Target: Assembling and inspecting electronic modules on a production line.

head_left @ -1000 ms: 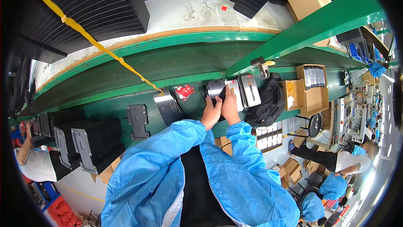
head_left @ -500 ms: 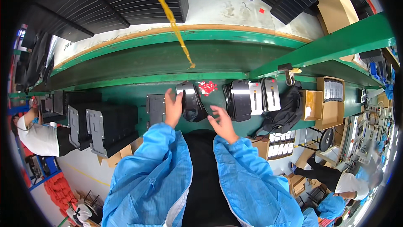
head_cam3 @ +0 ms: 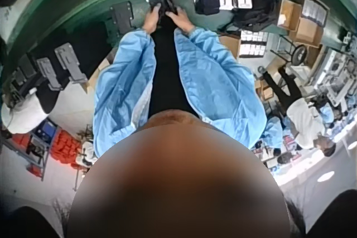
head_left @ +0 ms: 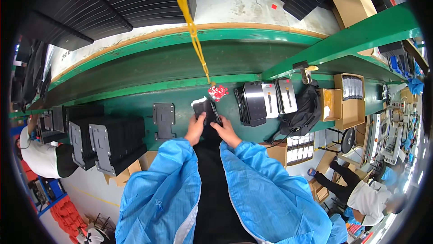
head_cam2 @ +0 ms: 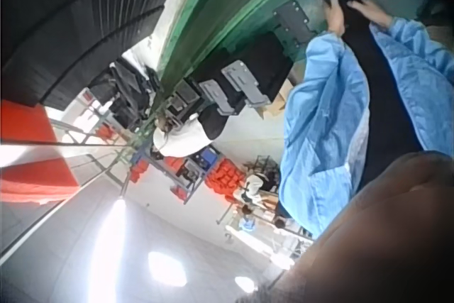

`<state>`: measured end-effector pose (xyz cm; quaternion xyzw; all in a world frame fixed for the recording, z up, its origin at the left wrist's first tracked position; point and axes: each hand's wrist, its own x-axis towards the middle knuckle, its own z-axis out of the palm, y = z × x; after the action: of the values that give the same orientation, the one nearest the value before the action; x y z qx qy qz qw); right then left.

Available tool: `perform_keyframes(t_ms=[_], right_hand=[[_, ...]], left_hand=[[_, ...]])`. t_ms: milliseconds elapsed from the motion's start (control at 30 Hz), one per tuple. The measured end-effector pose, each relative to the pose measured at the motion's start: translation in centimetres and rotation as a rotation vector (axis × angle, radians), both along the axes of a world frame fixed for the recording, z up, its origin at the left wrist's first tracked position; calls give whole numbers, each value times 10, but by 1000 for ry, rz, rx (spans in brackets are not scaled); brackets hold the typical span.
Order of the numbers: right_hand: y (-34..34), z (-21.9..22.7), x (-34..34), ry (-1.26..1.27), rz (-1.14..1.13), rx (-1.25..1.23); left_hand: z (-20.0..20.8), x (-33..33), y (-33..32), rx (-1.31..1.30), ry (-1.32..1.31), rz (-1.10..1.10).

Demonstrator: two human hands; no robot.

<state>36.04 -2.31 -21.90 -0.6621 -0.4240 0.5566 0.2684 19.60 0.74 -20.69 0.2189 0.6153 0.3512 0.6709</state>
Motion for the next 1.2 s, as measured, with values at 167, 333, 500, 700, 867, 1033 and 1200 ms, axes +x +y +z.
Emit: perform_keyframes(t_ms=[167, 333, 500, 700, 867, 1033, 1200], right_hand=[[-30, 4, 31, -61, -82, -5], [-54, 23, 40, 358, -514, -33], [-74, 30, 44, 710, -842, -351], [-49, 29, 43, 1146, -1003, -474], [-72, 35, 44, 1173, -876, -456], [-70, 53, 10, 845, -454, -506], [-45, 41, -16, 765, -214, -487]], left_hand=[[-23, 39, -15, 108, 316, -189], [6, 79, 30, 170, 432, -352], [5, 97, 46, 229, 493, -316], [13, 115, 52, 177, 674, -309], [35, 51, 37, 480, 469, -399], [83, -68, 5, 591, 1303, -340], [21, -129, -28, 296, 1434, -340]])
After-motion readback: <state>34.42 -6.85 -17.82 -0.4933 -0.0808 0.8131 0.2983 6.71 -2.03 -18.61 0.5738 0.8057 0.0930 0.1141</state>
